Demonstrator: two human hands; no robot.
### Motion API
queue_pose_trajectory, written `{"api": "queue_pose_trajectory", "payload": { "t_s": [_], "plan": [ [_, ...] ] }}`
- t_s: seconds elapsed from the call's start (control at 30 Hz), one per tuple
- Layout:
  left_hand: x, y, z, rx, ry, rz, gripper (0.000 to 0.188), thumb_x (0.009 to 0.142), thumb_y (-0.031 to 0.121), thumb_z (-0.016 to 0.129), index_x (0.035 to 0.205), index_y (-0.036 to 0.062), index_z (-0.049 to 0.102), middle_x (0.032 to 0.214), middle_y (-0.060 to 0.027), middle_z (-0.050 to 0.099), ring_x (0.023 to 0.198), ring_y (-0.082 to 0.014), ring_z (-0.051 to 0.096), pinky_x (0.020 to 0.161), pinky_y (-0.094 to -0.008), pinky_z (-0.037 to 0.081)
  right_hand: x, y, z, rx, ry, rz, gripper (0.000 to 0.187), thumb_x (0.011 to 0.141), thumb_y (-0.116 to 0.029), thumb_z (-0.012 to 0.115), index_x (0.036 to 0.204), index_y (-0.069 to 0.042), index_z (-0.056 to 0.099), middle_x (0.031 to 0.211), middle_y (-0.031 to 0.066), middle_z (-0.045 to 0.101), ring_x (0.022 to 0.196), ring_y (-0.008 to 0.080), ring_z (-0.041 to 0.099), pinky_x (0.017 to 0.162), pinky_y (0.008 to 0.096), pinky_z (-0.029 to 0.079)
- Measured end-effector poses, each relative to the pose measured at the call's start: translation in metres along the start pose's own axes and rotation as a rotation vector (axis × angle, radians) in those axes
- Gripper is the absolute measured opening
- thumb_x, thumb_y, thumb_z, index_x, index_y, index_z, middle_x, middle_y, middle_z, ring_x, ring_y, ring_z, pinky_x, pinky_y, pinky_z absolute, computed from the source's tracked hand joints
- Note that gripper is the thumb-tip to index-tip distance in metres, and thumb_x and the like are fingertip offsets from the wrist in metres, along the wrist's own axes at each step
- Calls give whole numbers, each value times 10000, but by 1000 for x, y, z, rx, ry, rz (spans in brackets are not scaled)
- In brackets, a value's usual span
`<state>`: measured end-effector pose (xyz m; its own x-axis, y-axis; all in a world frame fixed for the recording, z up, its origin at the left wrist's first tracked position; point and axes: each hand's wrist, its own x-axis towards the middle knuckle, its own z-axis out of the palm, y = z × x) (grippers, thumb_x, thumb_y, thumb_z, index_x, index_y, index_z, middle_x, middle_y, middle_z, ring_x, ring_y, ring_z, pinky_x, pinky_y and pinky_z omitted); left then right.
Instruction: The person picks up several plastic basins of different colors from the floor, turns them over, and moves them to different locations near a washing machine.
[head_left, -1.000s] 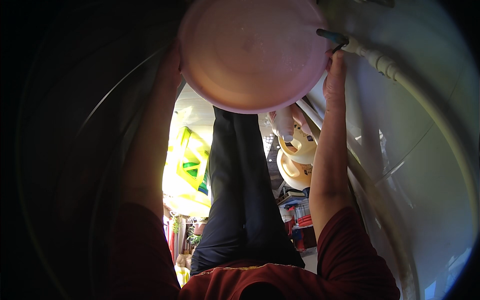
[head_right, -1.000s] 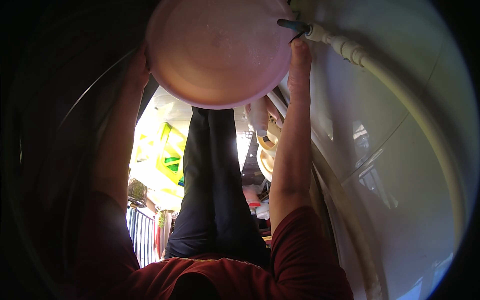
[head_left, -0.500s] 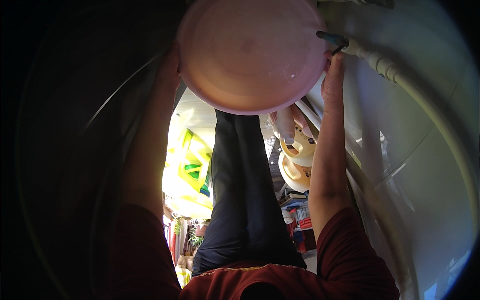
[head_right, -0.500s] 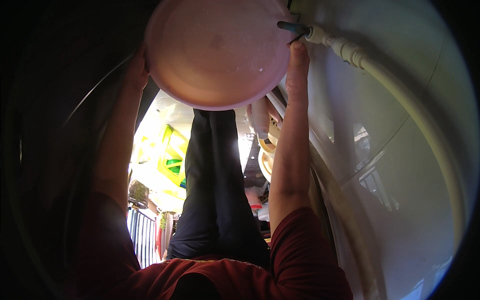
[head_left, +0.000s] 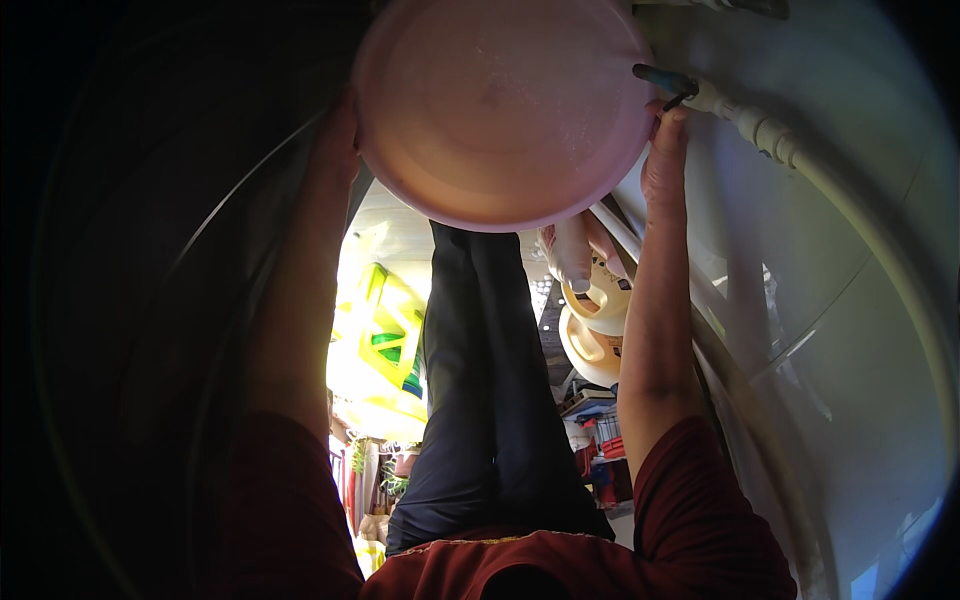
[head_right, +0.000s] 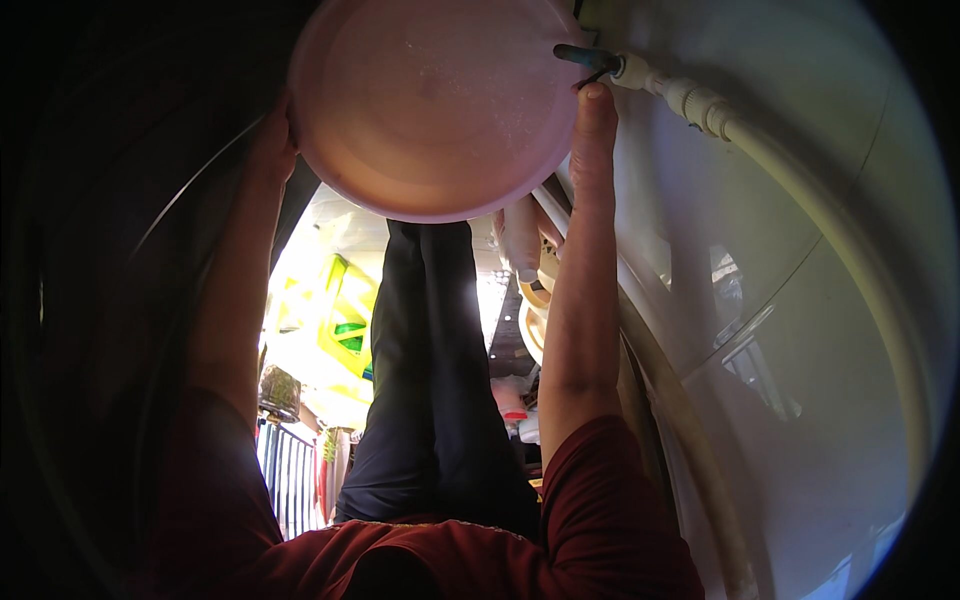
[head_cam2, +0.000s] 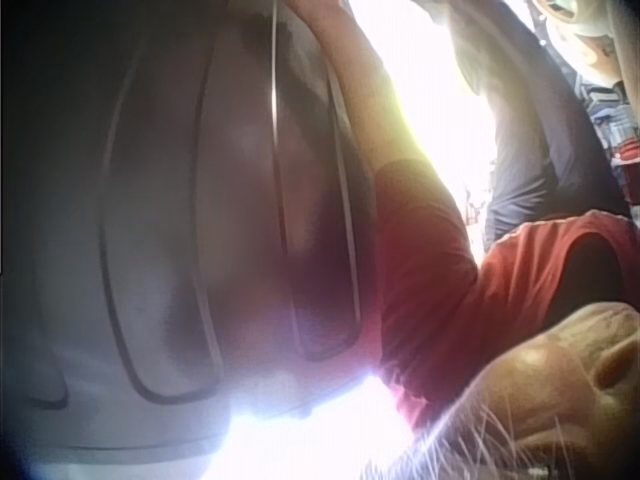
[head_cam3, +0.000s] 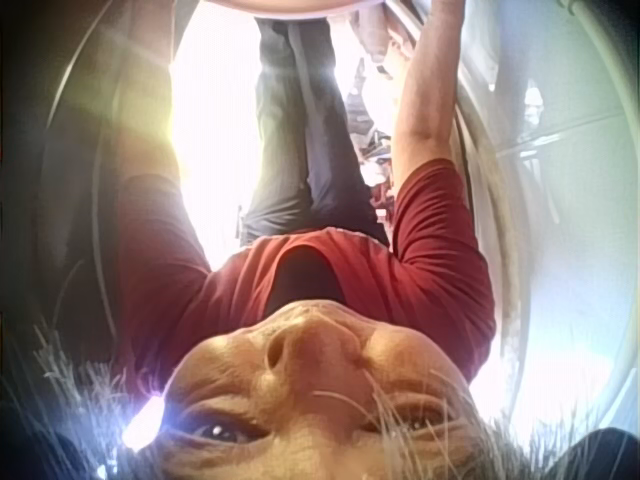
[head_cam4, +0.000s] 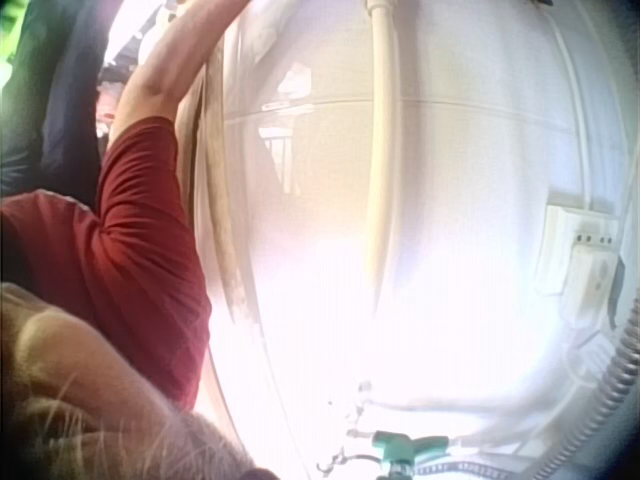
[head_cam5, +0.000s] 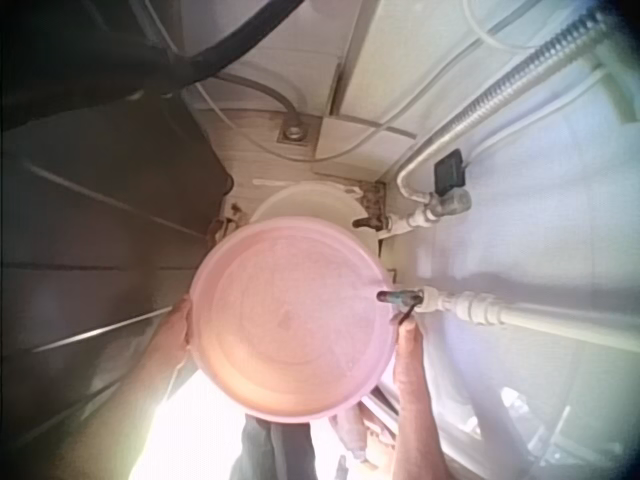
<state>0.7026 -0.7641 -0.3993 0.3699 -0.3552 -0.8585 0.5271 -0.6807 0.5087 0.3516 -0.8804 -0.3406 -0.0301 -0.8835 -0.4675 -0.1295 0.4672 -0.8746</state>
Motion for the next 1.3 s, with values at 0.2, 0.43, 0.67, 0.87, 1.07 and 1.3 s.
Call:
{"api": "queue_pose_trajectory", "payload": {
  "t_s": [0.2, 0.43, 0.67, 0.87, 1.07, 1.3],
  "plan": [
    [-5, 3, 10, -17, 90, -11, 277, 841, 409, 430, 718, 183, 531, 534, 70, 425, 458, -45, 323, 441, -225, 258, 5, -2, 4, -37, -21, -3, 706, 612, -757, 413, 823, -86, 470, 851, -15, 431, 807, 98, 390, 751, 249, 308],
    [15, -4, -13, 12, 48, -83, 341, 863, 406, 391, 999, 141, 557, 875, 34, 586, 713, -51, 493, 572, -230, 369, 16, 0, 13, -87, 7, -37, 732, 625, -768, 368, 823, -69, 459, 857, 1, 421, 816, 107, 392, 754, 240, 320],
    [-3, 2, 0, -79, 36, 15, 258, 843, 403, 436, 788, 183, 561, 526, 67, 418, 442, -45, 311, 413, -212, 227, 23, 1, 14, -158, 89, 10, 762, 662, -765, 303, 816, -38, 468, 833, 19, 429, 796, 116, 404, 733, 243, 338],
    [-3, 4, -5, -77, -12, 18, 267, 837, 408, 441, 847, 175, 571, 589, 74, 468, 486, -37, 343, 443, -217, 264, 31, 3, 20, -195, 141, -13, 814, 692, -754, 248, 827, 15, 479, 795, 58, 455, 765, 168, 416, 725, 284, 328],
    [-11, 7, 1, -62, 89, -35, 310, 831, 435, 435, 918, 166, 561, 720, 57, 532, 580, -51, 417, 482, -228, 300, 34, 9, 24, -208, 196, -9, 807, 705, -742, 242, 792, 27, 469, 787, 58, 441, 750, 164, 401, 701, 289, 334],
    [-13, -10, -15, -81, 18, 15, 307, 843, 397, 439, 972, 148, 563, 861, 46, 592, 684, -72, 501, 550, -250, 360, 31, 25, 15, -69, 183, 75, 718, 750, -683, 281, 790, 4, 485, 740, 44, 468, 705, 146, 433, 671, 276, 367]
  ]
}}
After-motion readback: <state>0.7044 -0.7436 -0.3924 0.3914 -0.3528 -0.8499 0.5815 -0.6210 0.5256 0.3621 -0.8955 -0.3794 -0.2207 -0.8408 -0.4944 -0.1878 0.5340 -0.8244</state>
